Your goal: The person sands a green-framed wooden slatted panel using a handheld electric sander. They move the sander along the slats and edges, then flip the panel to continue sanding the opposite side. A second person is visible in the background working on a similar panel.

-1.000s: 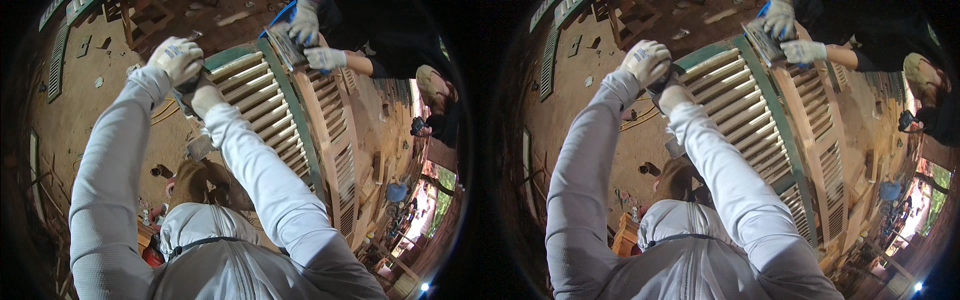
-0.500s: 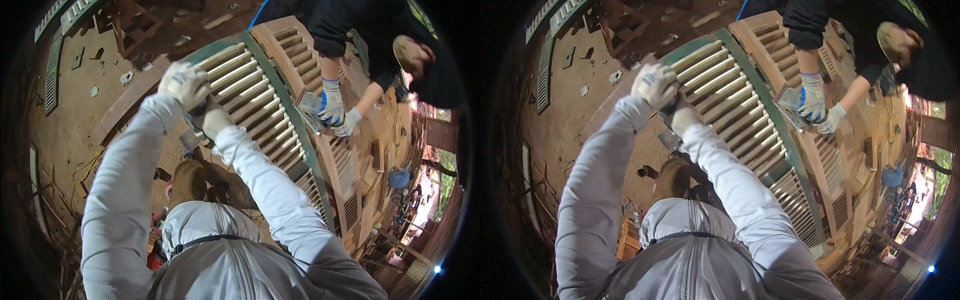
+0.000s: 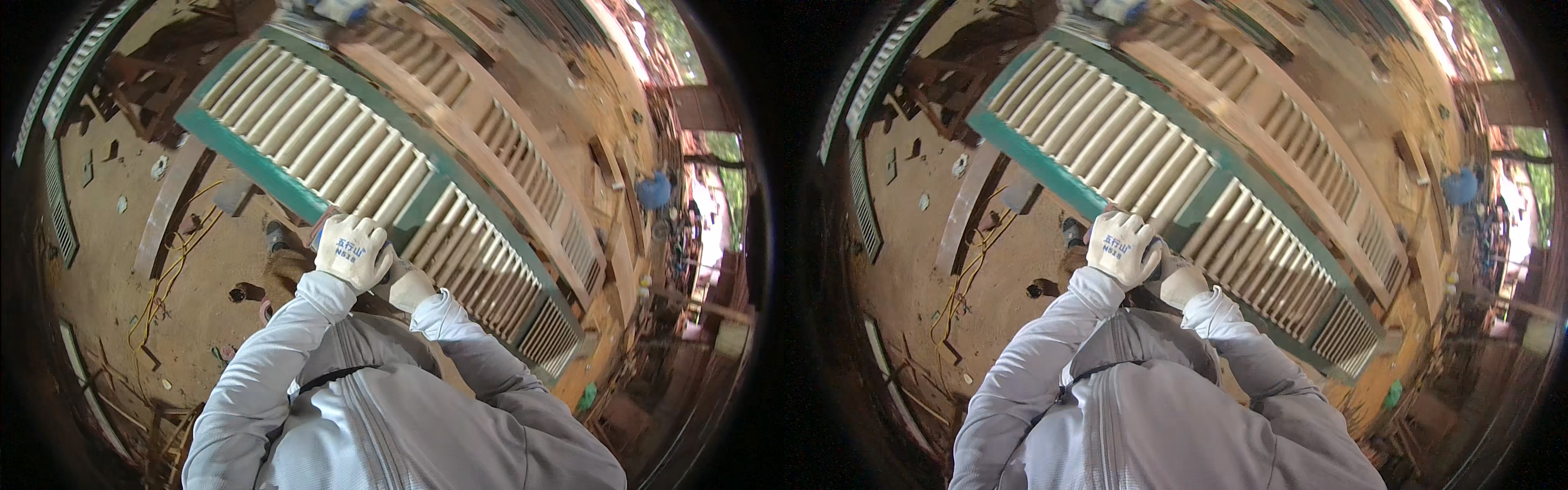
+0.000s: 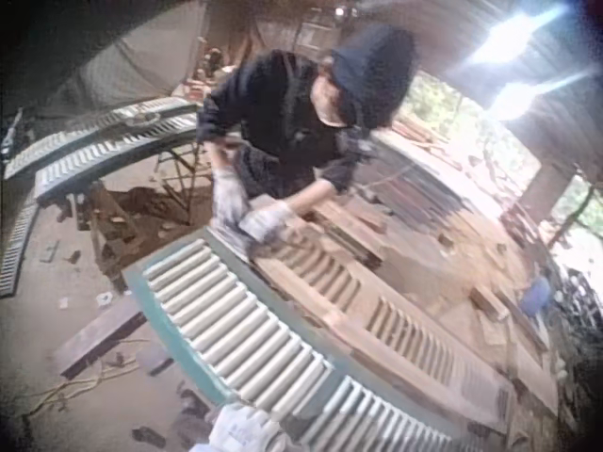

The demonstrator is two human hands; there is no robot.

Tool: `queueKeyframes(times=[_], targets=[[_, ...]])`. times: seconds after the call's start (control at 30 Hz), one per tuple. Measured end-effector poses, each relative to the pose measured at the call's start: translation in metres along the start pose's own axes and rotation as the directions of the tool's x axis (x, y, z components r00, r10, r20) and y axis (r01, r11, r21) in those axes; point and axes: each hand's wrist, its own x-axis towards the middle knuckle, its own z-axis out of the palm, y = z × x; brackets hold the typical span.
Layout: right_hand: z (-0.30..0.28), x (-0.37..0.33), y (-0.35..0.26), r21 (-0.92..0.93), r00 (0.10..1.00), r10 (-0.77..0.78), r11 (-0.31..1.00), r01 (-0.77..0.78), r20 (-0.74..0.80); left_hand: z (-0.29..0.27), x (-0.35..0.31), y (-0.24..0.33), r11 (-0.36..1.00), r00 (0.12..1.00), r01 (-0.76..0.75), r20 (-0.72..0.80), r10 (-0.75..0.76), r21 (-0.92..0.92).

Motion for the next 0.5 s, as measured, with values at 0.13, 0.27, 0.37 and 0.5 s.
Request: queueKeyframes(times=[0.13,0.27,0.37,0.5], targets=[[0.013,-0.045,0.044,0.000,0.993,-0.059,0.998,0.059,-0.105,0.025,-0.010,0.042,0.998,0.995,-0.046,0.084,0.050,-0.049],[0.020,-0.050,0.047,0.008,0.997,0.028,1.000,-0.028,-0.066,0.028,-0.011,0.049,0.992,0.992,-0.099,0.071,0.104,-0.077],[-0.009,-0.041,0.001,0.063,0.999,0.043,0.997,-0.042,-0.005,0.018,-0.010,0.030,0.993,0.995,-0.101,-0.001,0.101,-0.059],[-0.012,-0.002,-0.036,0.172,0.999,-0.032,0.984,0.037,-0.034,-0.004,0.001,-0.017,0.996,0.997,-0.082,-0.017,0.082,-0.024]])
